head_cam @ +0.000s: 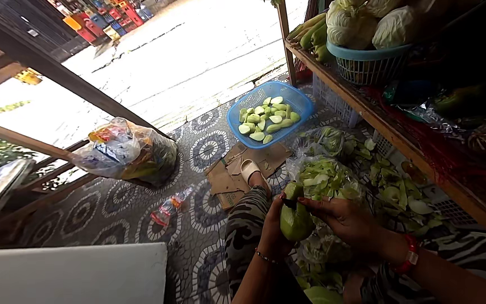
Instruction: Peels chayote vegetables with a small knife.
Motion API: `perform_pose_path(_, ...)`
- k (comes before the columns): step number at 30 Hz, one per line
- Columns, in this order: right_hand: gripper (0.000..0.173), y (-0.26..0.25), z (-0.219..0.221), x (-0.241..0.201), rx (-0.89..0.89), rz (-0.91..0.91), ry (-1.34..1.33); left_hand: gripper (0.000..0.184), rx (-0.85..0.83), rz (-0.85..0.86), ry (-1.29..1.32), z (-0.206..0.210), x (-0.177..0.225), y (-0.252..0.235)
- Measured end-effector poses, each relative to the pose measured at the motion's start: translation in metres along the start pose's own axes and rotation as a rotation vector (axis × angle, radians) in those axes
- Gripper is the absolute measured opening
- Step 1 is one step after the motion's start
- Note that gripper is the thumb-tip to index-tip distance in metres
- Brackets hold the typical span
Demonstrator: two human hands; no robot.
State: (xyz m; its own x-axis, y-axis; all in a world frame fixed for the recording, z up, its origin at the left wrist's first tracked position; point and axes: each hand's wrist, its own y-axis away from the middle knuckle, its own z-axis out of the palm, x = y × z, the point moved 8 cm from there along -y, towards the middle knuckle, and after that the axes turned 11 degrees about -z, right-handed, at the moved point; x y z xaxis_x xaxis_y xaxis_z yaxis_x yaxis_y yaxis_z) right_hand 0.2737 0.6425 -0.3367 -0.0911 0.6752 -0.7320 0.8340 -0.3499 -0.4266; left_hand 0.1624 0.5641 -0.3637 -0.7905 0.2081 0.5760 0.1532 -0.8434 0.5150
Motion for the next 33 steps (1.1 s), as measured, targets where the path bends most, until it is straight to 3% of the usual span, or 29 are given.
perform_pose_path(3,0.039,-0.003,-0.008,-0.004,0.159,-0.118,0.247,0.049,-0.073,-0.132,0.108,0.002,-0.007,-0.004)
perform_pose_path(5,0.037,-0.004,-0.016,0.001,0.225,-0.101,0.183,0.049,-0.092,-0.161,0.158,0.004,-0.009,-0.006)
perform_pose_path(7,0.040,-0.006,-0.021,0.003,0.176,-0.042,-0.009,0.050,-0.018,-0.112,0.130,0.004,-0.003,-0.007)
perform_pose_path(9,0.046,-0.006,-0.021,-0.004,0.097,-0.067,-0.036,0.051,0.067,-0.046,0.104,0.002,0.004,-0.007)
perform_pose_path(12,0.048,0.001,-0.011,-0.023,-0.008,-0.225,0.085,0.049,0.161,0.016,0.113,-0.002,0.010,-0.006)
perform_pose_path(16,0.048,0.006,-0.003,-0.033,-0.005,-0.345,0.302,0.048,0.237,0.064,0.084,-0.005,0.013,-0.004)
perform_pose_path(22,0.047,0.005,-0.003,-0.031,0.046,-0.301,0.438,0.048,0.234,0.134,-0.054,-0.006,0.020,-0.003)
perform_pose_path(33,0.043,0.002,0.000,-0.005,-0.044,-0.111,0.104,0.047,0.244,0.145,-0.164,-0.005,0.012,-0.003)
